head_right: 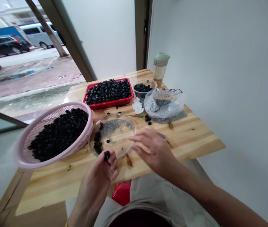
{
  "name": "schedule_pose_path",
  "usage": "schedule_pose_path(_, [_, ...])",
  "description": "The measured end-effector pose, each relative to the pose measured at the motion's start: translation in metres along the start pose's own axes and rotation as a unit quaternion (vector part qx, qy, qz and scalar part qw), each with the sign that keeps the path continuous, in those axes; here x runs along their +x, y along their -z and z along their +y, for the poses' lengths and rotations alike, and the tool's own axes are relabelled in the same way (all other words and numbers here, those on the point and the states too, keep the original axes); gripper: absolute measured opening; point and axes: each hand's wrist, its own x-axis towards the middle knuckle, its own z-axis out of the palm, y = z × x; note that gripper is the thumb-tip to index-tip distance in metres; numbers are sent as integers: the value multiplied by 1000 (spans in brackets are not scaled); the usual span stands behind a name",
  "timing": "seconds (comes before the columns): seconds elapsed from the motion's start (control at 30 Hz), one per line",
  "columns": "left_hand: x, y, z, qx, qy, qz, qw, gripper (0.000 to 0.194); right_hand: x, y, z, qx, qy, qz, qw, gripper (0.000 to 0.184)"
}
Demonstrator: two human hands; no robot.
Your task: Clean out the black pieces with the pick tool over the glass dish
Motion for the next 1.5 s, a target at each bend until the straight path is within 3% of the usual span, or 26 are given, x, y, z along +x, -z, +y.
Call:
schedule_pose_path(0.13, [-4,3,-2,77,-4,7,997,27,34,-8,-33,151,13,-160,975,17])
schedule_pose_path(0.23, [-8,6,-1,127,-3,20,992,33,46,-17,-32,205,-3,-244,948,16])
schedule_pose_path(0.3, [-9,8,1,157,-4,18,987,36,50,-20,-27,217,-7,-260,941,14])
schedule_pose_path(0.43, [-9,7,6,146,0,25,989,37,53,-25,-18,245,-16,-266,932,8])
schedule_pose_path(0.6, [-6,-1,12,77,22,-12,997,31,47,-35,-6,372,-114,-230,892,21])
schedule_pose_path(0.77, [-1,-3,12,80,-36,13,996,31,37,-45,-4,492,-203,-174,829,19])
schedule_pose_path(0.93, [0,-4,14,101,-92,59,989,34,33,-55,-3,610,-334,-102,711,27])
schedule_pose_path(1.0, [0,-3,16,126,-112,62,984,33,33,-58,-3,628,-352,-93,688,29])
schedule_pose_path(1.13, [2,3,16,159,-143,55,975,32,34,-61,-6,627,-348,-91,691,28])
schedule_pose_path(1.27, [4,11,14,128,-149,43,980,31,33,-61,-11,619,-345,-87,700,28])
schedule_pose_path(1.33, [4,15,13,106,-138,21,984,27,32,-58,-16,593,-310,-86,738,26])
schedule_pose_path(1.5, [0,23,9,61,-123,-5,991,21,32,-47,-37,409,-128,-57,902,10])
